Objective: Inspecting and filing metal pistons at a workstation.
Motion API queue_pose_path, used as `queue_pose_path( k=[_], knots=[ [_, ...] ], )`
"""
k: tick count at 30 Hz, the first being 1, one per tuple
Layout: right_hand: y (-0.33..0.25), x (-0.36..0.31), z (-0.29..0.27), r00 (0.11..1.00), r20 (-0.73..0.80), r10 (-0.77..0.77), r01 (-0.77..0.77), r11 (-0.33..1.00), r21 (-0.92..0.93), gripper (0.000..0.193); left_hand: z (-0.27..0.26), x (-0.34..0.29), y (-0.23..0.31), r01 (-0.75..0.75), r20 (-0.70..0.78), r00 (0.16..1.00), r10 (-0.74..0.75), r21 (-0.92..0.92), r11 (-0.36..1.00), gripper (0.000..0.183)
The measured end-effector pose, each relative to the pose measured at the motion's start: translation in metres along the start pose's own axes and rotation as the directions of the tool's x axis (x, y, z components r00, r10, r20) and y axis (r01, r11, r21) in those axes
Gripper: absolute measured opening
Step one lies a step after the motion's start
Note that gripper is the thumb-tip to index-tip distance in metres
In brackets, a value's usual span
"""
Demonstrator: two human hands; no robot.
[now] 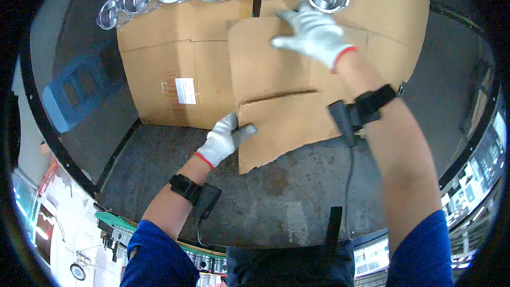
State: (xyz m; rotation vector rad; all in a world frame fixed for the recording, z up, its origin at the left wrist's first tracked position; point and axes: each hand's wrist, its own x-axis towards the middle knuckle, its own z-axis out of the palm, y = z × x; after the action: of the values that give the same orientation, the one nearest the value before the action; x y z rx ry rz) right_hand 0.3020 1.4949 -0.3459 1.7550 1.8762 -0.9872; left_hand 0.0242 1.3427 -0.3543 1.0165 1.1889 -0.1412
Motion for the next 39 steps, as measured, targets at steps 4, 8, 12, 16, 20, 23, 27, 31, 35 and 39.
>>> queue_pose_path(
  k=[4,8,12,16,20,23,27,31,35,39],
  knots=[
    [0.036,-0.020,-0.023,0.996,0.085,0.033,-0.029,0.999,-0.046,0.072,0.001,0.012,0.017,0.152,0.018,0.988,-0.151,-0.128,0.980,0.048],
    [0.057,-0.045,-0.024,0.954,0.142,0.262,-0.263,0.965,-0.014,0.068,0.011,0.030,0.010,0.232,-0.162,0.961,-0.223,0.042,0.972,0.047],
    [0.071,-0.062,-0.029,0.886,0.041,0.461,-0.460,0.887,-0.041,0.065,0.014,0.029,0.032,0.179,-0.019,0.983,-0.184,0.337,0.924,0.051],
    [0.086,-0.078,-0.033,0.898,0.014,0.440,-0.440,0.898,0.022,0.061,-0.016,0.044,0.050,0.157,-0.004,0.982,-0.188,0.570,0.807,0.045],
    [0.084,-0.087,-0.018,0.929,0.006,0.371,-0.369,0.923,0.113,0.058,-0.112,0.075,0.024,0.061,-0.137,0.969,0.204,0.939,0.340,0.046],
    [0.079,-0.101,-0.012,0.941,-0.070,0.332,-0.328,0.943,0.057,0.054,-0.138,0.104,0.052,0.038,-0.060,0.990,0.124,0.985,0.171,0.049],
    [0.074,-0.115,-0.016,0.944,-0.093,0.318,-0.318,0.948,0.015,0.053,-0.140,0.119,0.081,-0.041,0.038,0.999,0.027,0.993,0.115,0.046],
    [0.074,-0.137,-0.018,0.945,-0.064,0.321,-0.312,0.942,0.126,0.055,-0.139,0.110,0.111,-0.066,0.078,0.994,-0.081,0.987,0.144,0.043],
    [0.045,-0.160,-0.056,0.942,0.069,0.329,-0.335,0.934,0.121,0.063,-0.149,0.069,0.108,-0.307,0.309,0.951,0.018,0.937,0.166,0.027],
    [0.062,-0.206,-0.058,0.967,0.018,0.253,-0.253,0.957,0.141,0.060,-0.133,-0.032,0.117,-0.417,0.313,0.860,0.403,0.886,0.202,0.016]
  ],
)
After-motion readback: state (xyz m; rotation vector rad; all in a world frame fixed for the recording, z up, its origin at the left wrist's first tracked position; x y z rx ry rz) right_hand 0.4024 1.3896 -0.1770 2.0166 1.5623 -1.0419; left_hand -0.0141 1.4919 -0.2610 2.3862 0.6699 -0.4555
